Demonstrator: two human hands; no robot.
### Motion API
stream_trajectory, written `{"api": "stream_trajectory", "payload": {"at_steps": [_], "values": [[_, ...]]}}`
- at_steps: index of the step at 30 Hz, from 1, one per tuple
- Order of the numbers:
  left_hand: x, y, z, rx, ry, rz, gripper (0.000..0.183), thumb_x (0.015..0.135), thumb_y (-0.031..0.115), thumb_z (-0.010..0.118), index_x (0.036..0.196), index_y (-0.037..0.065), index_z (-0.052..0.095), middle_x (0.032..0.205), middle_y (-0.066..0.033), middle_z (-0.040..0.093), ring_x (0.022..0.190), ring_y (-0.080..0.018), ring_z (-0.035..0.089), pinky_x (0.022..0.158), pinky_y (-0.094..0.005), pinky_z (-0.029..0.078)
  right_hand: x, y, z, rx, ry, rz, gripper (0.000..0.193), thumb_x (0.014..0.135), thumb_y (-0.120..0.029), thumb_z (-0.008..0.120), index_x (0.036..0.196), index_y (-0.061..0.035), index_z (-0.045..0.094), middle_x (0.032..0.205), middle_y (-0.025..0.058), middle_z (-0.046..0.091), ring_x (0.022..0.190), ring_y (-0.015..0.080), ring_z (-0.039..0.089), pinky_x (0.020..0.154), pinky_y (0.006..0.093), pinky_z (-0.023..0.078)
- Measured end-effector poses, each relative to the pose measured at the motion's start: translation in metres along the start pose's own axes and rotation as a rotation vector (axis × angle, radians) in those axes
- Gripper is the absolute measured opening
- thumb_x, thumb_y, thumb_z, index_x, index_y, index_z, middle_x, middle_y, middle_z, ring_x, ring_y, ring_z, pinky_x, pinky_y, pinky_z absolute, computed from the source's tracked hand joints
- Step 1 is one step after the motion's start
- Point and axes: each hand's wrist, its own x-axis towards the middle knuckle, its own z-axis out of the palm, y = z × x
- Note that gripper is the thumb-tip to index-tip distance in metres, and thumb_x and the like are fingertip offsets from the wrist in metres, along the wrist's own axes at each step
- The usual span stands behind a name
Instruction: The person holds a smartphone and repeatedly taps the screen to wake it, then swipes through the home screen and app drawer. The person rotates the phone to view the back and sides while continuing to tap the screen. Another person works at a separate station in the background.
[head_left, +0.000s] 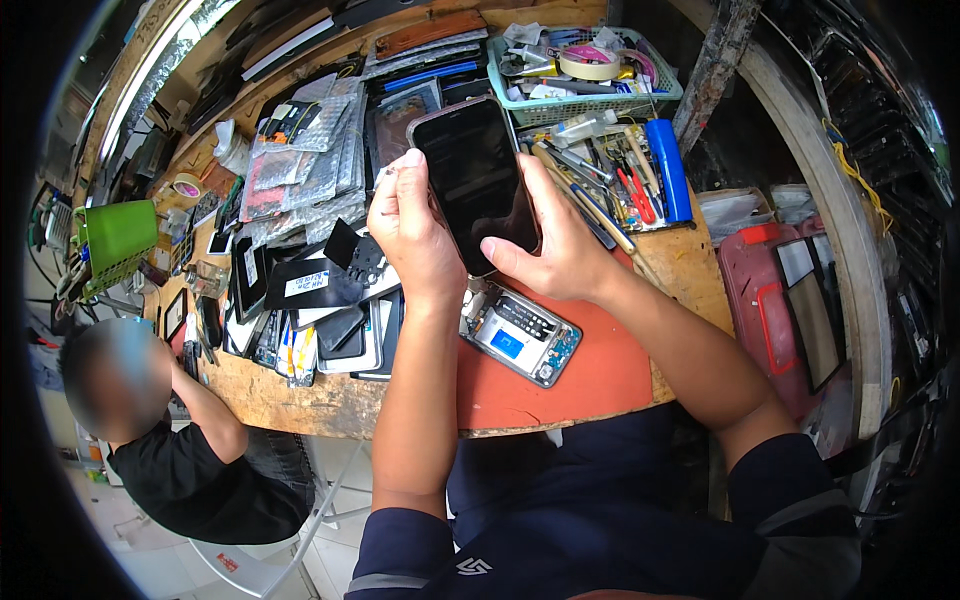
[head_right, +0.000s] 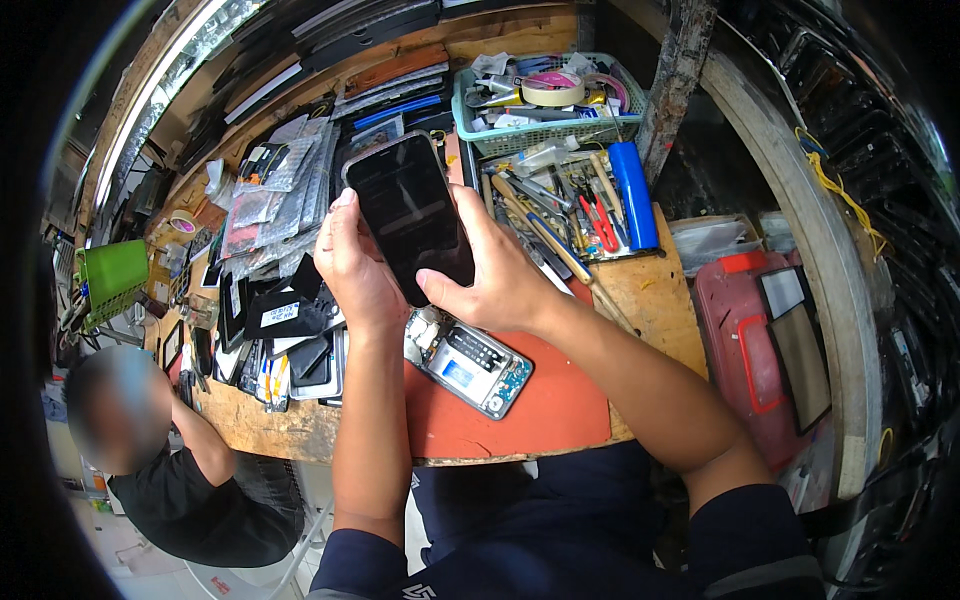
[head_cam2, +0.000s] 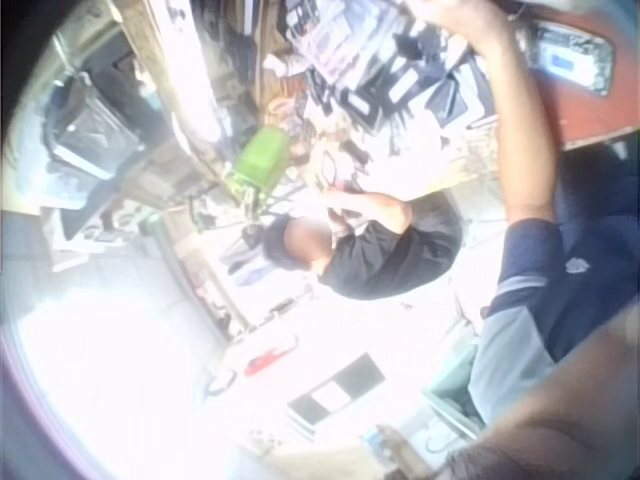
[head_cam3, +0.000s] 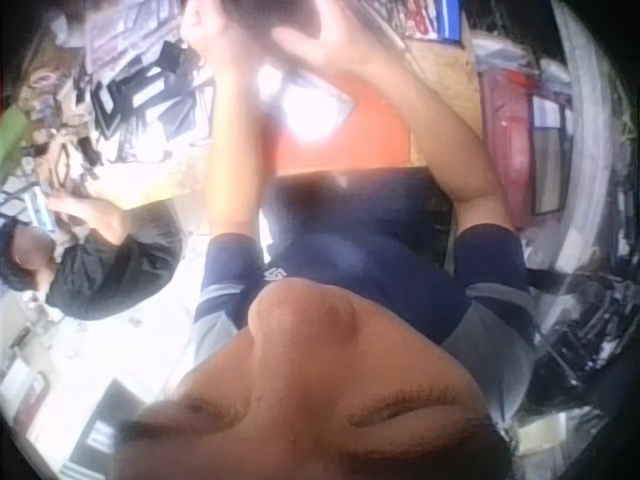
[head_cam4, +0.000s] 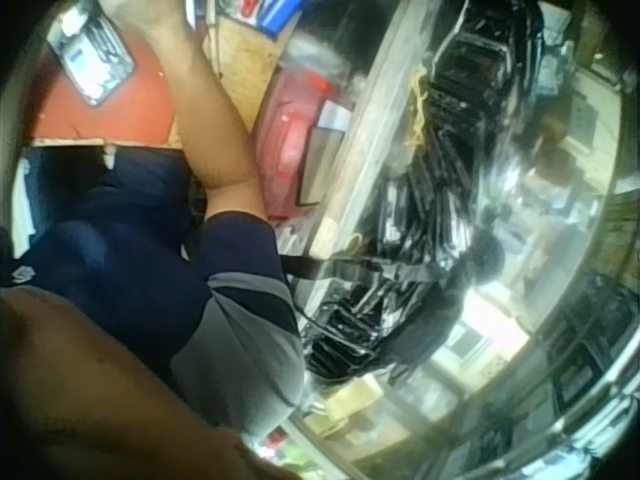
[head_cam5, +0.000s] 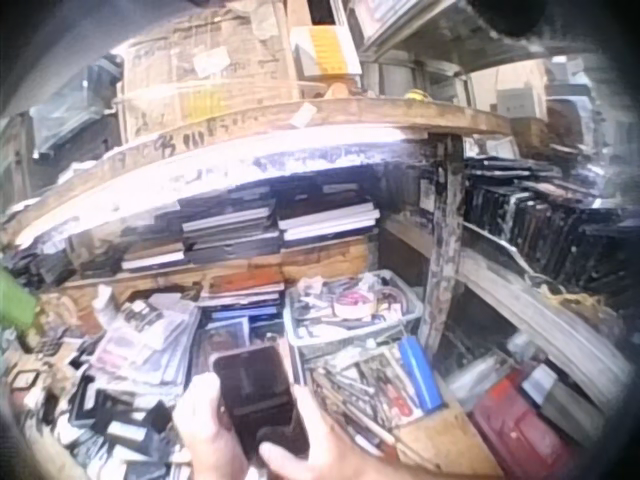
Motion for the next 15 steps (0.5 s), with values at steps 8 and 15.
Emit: {"api": "stream_trajectory", "payload": {"at_steps": [8,15], "values": [[-0.008,-0.001,0.003,-0.003,-0.023,-0.003,0.017,0.105,0.01,0.056,0.095,0.002,0.066,0.089,0.0037,0.06,0.078,-0.0018,0.051,0.069,-0.0183,0.042,0.0,-0.015,0.002,-0.007,0.057,0.083,0.069,0.084,-0.018,0.078,0.139,0.0045,0.043,0.126,0.0157,0.056,0.118,0.0233,0.057,0.103,0.0369,0.046],[-0.007,0.002,0.004,0.004,-0.023,0.011,0.017,0.105,0.012,0.057,0.093,0.003,0.066,0.087,0.0046,0.059,0.076,-0.001,0.05,0.066,-0.0176,0.04,0.002,-0.011,0.004,0.065,0.07,0.029,0.065,0.084,-0.013,0.076,0.138,0.0041,0.044,0.124,0.0145,0.057,0.116,0.0214,0.056,0.103,0.0357,0.045]]}}
